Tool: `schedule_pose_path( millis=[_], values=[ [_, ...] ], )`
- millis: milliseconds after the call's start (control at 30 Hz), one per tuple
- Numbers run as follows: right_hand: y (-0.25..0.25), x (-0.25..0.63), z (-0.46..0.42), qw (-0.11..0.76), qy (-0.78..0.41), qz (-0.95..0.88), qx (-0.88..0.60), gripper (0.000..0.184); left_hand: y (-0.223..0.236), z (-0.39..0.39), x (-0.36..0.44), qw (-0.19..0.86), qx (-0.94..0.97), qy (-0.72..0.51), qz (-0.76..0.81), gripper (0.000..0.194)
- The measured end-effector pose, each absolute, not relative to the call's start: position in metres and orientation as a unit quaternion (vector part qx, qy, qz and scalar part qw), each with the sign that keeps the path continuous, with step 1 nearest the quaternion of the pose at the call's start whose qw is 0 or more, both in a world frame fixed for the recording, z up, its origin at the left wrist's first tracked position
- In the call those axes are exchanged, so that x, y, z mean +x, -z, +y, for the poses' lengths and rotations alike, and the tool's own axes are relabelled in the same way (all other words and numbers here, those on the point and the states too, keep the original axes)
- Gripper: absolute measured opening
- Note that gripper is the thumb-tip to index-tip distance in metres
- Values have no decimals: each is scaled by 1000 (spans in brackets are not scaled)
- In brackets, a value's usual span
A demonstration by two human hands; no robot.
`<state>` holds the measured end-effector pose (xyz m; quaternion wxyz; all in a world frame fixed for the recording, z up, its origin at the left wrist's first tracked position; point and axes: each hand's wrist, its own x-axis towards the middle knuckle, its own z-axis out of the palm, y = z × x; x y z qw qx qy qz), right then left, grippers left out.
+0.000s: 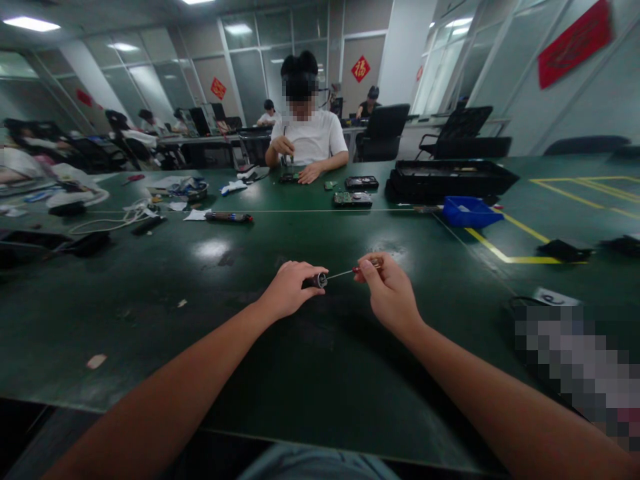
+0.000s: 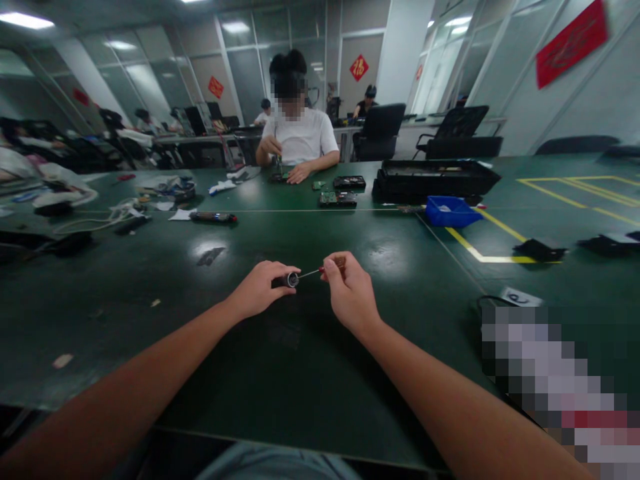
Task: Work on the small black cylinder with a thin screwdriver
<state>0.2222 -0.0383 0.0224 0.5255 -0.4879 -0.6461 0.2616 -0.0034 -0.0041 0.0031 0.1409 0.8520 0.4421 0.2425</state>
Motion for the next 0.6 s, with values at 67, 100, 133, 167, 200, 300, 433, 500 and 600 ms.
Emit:
schedule_pose_path(
  millis=[67, 100, 133, 167, 200, 300, 433, 500, 600],
  values=[
    [-22, 223, -38, 517, -247, -654, -495, 21, -4, -4, -4, 144, 851, -240, 445, 42],
    [-22, 224, -38, 511, -241, -657, -499, 21, -4, -4, -4, 145, 850, -240, 446, 42],
    [-21, 224, -38, 506, -236, -660, -503, 21, -4, -4, -4, 146, 848, -243, 448, 41],
    [-21, 224, -38, 501, -232, -662, -506, 21, -4, -4, -4, 148, 846, -246, 449, 41],
    [-21, 225, -37, 497, -230, -664, -509, 20, -4, -4, -4, 153, 844, -252, 449, 40],
    [-22, 225, -37, 491, -227, -663, -518, 20, -4, -4, -5, 177, 835, -276, 443, 36],
    [-25, 224, -39, 487, -225, -656, -531, 20, -4, -5, -5, 199, 812, -311, 452, 35],
    [-27, 224, -39, 484, -227, -656, -533, 20, -5, -6, -4, 204, 798, -329, 463, 40],
    [-28, 224, -40, 491, -231, -652, -529, 20, -7, -8, -3, 205, 779, -349, 478, 41]
  ],
)
